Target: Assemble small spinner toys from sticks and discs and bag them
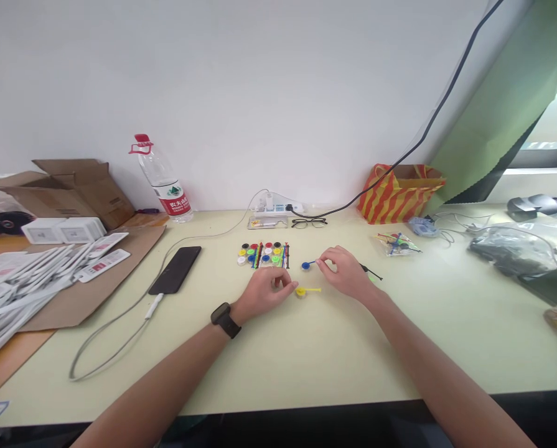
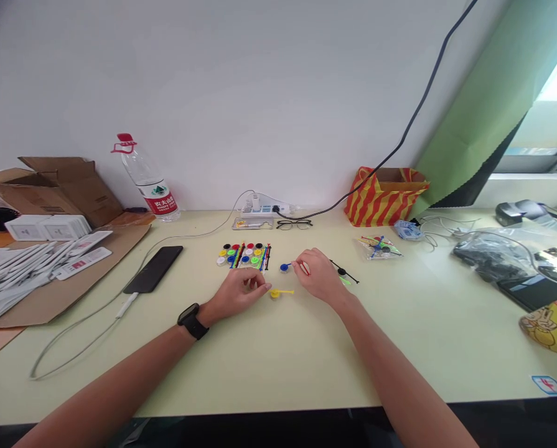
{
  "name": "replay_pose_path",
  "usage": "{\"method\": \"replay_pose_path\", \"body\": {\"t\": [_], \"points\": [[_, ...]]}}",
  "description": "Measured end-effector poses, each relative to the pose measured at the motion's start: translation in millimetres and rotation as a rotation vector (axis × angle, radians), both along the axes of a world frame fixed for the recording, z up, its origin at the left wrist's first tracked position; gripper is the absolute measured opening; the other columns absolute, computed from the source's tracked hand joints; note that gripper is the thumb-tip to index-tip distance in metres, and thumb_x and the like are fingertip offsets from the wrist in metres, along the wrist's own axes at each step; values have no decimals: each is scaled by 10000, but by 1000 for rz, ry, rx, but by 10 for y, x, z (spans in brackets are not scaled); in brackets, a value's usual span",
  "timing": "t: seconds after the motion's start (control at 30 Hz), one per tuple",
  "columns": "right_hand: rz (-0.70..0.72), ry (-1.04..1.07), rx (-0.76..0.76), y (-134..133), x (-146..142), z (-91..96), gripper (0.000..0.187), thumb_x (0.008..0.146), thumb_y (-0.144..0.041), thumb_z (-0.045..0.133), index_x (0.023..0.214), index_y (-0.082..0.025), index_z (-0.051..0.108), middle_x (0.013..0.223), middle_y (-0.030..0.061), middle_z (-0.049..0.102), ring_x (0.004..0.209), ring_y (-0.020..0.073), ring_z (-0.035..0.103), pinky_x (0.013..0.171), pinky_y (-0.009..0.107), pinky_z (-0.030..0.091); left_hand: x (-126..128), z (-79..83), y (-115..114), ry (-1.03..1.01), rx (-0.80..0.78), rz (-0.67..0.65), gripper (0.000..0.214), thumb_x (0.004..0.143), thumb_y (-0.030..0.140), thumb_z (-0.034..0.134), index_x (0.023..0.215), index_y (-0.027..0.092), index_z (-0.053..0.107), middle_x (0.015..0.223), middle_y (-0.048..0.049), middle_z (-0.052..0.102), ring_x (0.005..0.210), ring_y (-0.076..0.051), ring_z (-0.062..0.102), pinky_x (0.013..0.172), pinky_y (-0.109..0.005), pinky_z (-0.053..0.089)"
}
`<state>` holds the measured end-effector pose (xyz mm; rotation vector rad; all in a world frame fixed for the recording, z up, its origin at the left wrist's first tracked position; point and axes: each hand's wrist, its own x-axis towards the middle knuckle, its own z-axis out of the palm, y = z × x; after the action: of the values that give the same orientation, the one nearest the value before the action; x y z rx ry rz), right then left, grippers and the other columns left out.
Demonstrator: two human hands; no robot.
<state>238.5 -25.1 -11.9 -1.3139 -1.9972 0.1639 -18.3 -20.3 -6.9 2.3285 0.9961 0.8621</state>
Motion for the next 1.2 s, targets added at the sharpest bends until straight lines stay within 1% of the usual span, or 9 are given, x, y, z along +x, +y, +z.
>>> {"method": "replay_pose_path", "body": {"t": [0.1,0.2,0.4,0.63,0.77,0.87,1.03,1.13,1.2], "points": [[-1,3,10,7,10,-4,212,980,-264,558,778,-235,614,828,61,733,833,243,633,833,399,483,7,56,-64,36,-40,-78,251,925,392,652,759,206,685,707,-13,668,651,-148,562,617,-280,447],[-7,11,12,7,19,-6,215,980,-270,556,776,-234,613,835,61,734,830,241,628,826,399,483,23,73,-109,44,-45,-164,185,930,386,656,877,224,729,862,-47,720,783,-184,636,725,-308,509],[-12,15,-3,4,26,0,223,990,-284,545,784,-233,614,830,56,729,836,239,626,843,404,477,35,37,-116,44,8,-184,167,936,334,659,1070,256,722,1060,-61,721,992,-224,672,896,-356,538],[-9,5,-16,-6,33,38,260,1011,-310,516,791,-232,630,833,63,733,861,244,633,849,409,480,129,133,-245,143,56,-343,463,902,348,720,1358,336,639,1345,-64,679,1183,-288,618,1063,-463,469],[7,9,-18,-9,15,40,258,1012,-314,517,804,-232,646,846,66,740,864,244,644,845,409,487,229,140,-344,184,114,-416,562,865,419,767,1400,360,603,1469,-49,599,1226,-309,578,1088,-476,443],[16,17,-33,-14,-8,44,269,1007,-325,530,790,-229,657,830,62,740,802,230,633,806,399,486,228,106,-313,113,148,-335,422,930,348,692,1346,312,628,1373,-69,645,1226,-282,579,1091,-447,442],[113,68,-162,-63,-59,85,308,994,-357,549,766,-220,705,771,47,728,714,198,601,695,345,478,95,23,-141,38,157,-37,347,928,304,673,1271,274,633,1235,-73,679,1176,-271,605,1027,-442,477],[206,110,-278,-102,-93,107,310,978,-376,563,785,-208,738,782,42,734,644,168,563,601,307,444,44,-34,-73,80,126,-3,274,919,304,682,1190,269,661,1167,-57,705,1115,-262,634,961,-417,500],[196,156,-304,-132,-104,132,326,966,-400,573,773,-198,742,779,48,735,619,160,544,577,302,433,37,-64,-52,115,104,-17,175,924,298,672,1095,264,686,1078,-40,725,1031,-244,650,897,-389,511]]}}
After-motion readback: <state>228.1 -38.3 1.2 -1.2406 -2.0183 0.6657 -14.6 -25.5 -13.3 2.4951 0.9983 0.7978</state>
